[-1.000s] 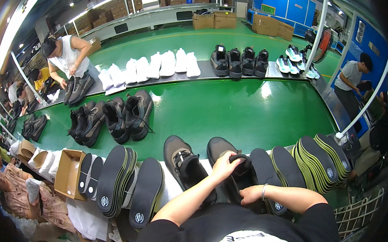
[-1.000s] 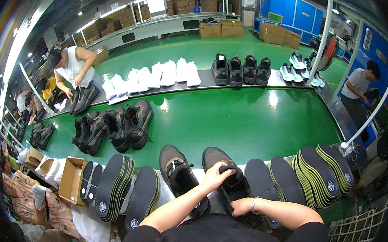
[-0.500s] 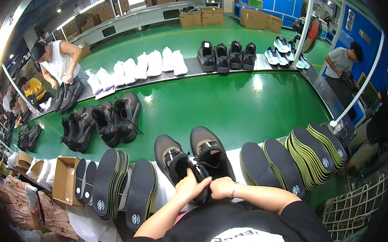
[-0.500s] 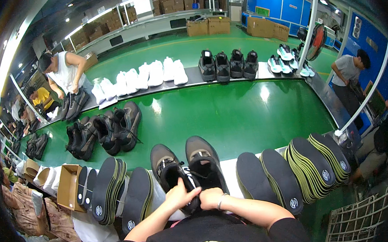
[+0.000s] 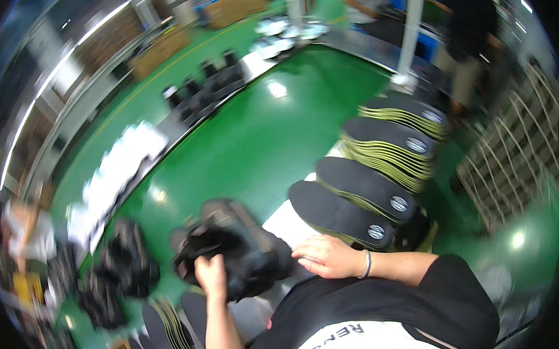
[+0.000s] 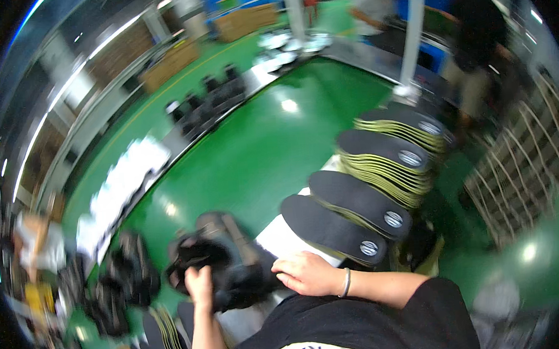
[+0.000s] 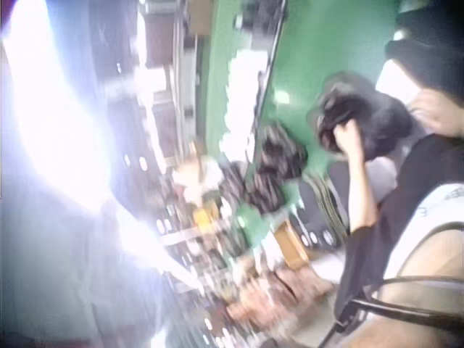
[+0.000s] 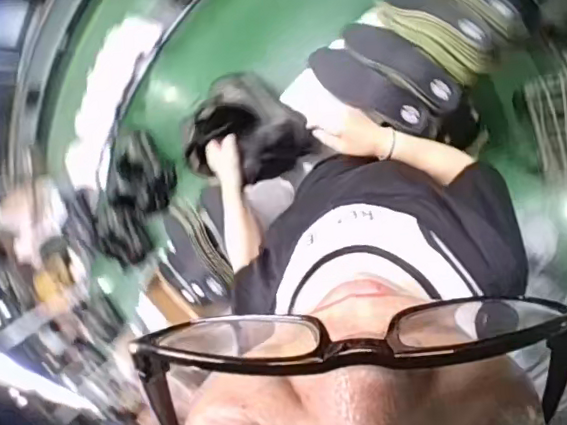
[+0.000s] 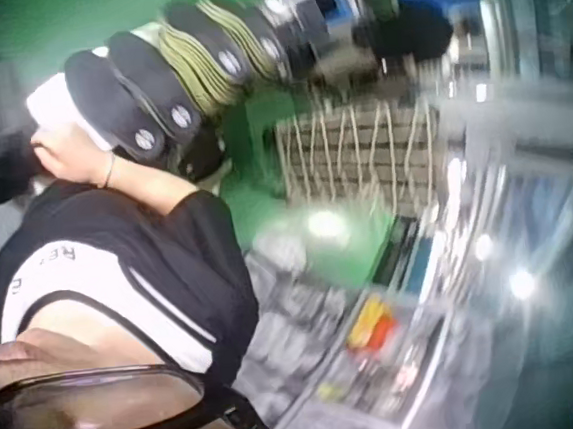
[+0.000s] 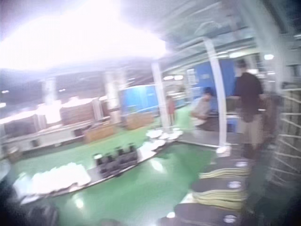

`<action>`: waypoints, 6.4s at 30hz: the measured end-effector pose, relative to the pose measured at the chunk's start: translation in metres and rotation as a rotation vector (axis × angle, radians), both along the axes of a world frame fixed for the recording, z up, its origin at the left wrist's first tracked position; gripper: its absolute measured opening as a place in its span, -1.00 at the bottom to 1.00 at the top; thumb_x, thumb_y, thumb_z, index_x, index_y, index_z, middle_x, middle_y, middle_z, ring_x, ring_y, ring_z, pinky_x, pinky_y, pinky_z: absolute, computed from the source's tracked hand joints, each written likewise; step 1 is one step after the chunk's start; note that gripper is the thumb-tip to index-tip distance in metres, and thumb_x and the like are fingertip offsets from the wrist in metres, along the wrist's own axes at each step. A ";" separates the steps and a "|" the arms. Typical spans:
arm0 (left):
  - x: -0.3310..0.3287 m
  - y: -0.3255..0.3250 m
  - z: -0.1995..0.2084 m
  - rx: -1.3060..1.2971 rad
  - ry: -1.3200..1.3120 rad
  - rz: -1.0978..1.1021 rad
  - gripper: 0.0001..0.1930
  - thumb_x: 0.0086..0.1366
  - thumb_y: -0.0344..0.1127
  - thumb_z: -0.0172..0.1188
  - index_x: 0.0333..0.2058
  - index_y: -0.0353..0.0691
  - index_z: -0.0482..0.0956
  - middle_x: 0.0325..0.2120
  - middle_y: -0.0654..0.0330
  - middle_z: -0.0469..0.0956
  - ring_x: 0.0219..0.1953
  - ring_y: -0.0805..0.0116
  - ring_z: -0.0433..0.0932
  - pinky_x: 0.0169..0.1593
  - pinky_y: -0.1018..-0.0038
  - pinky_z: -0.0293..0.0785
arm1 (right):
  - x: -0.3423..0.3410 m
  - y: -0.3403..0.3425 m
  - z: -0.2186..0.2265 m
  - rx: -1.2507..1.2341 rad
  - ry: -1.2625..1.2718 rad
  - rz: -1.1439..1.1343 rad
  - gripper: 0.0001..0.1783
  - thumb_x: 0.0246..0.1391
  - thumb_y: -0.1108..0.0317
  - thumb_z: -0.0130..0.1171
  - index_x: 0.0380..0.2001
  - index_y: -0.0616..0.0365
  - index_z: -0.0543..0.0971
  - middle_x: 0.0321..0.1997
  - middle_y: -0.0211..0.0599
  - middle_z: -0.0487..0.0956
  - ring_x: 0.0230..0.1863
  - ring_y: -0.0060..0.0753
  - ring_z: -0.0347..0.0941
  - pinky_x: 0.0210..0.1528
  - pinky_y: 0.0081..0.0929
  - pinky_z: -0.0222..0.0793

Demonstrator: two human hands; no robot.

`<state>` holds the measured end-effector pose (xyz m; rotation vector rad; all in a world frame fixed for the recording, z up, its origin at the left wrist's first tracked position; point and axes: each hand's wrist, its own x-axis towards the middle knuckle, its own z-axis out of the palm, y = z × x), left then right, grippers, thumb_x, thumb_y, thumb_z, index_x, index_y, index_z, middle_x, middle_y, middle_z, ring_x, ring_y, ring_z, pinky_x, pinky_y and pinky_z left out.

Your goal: The person inserts insoles into shoes at an assembly line, picks up and sorts additional insoles from a shelf and the floor, and places the finished shoes onto a conveyor belt.

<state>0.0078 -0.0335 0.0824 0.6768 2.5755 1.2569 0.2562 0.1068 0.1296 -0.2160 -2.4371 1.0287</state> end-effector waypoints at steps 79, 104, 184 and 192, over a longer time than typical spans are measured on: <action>0.463 -0.211 0.083 0.549 -0.151 0.570 -0.76 0.06 -0.24 0.14 -0.43 -0.34 0.49 -0.57 0.18 0.51 -0.50 0.51 0.45 -0.40 0.60 0.34 | 0.073 -0.152 0.020 -0.725 -0.883 1.235 -0.74 0.08 0.25 -0.12 -0.48 0.25 0.40 -0.60 -0.25 0.43 -0.59 -0.46 0.29 -0.48 -0.56 0.23; 0.596 -0.162 0.062 1.085 0.514 1.634 -0.78 0.27 -0.24 -0.18 -0.20 -0.23 0.25 -0.26 0.21 0.39 -0.25 0.47 0.39 -0.26 0.56 0.36 | 0.131 -0.310 0.046 -0.536 -1.064 2.288 -0.76 0.07 0.19 -0.07 -0.37 0.15 0.27 -0.42 -0.23 0.39 -0.50 -0.46 0.33 -0.43 -0.56 0.32; 0.759 -0.156 0.254 -0.478 1.755 1.085 -0.68 0.16 -0.35 -0.05 -0.14 -0.42 0.31 -0.11 -0.10 0.32 -0.08 0.12 0.35 -0.11 0.39 0.36 | 0.296 -0.455 -0.012 0.315 -0.966 2.554 -0.96 -0.03 0.50 -0.05 -0.50 0.24 0.35 -0.65 -0.36 0.40 -0.64 -0.59 0.35 -0.58 -0.65 0.26; 0.756 -0.152 0.256 -0.103 1.529 1.111 -0.69 0.17 -0.33 -0.06 -0.15 -0.43 0.32 -0.13 -0.05 0.33 -0.09 0.19 0.36 -0.10 0.44 0.34 | 0.310 -0.460 0.014 0.590 -1.103 2.571 -0.91 0.02 0.49 -0.05 -0.38 0.25 0.42 -0.52 -0.40 0.39 -0.44 -0.60 0.29 -0.34 -0.69 0.25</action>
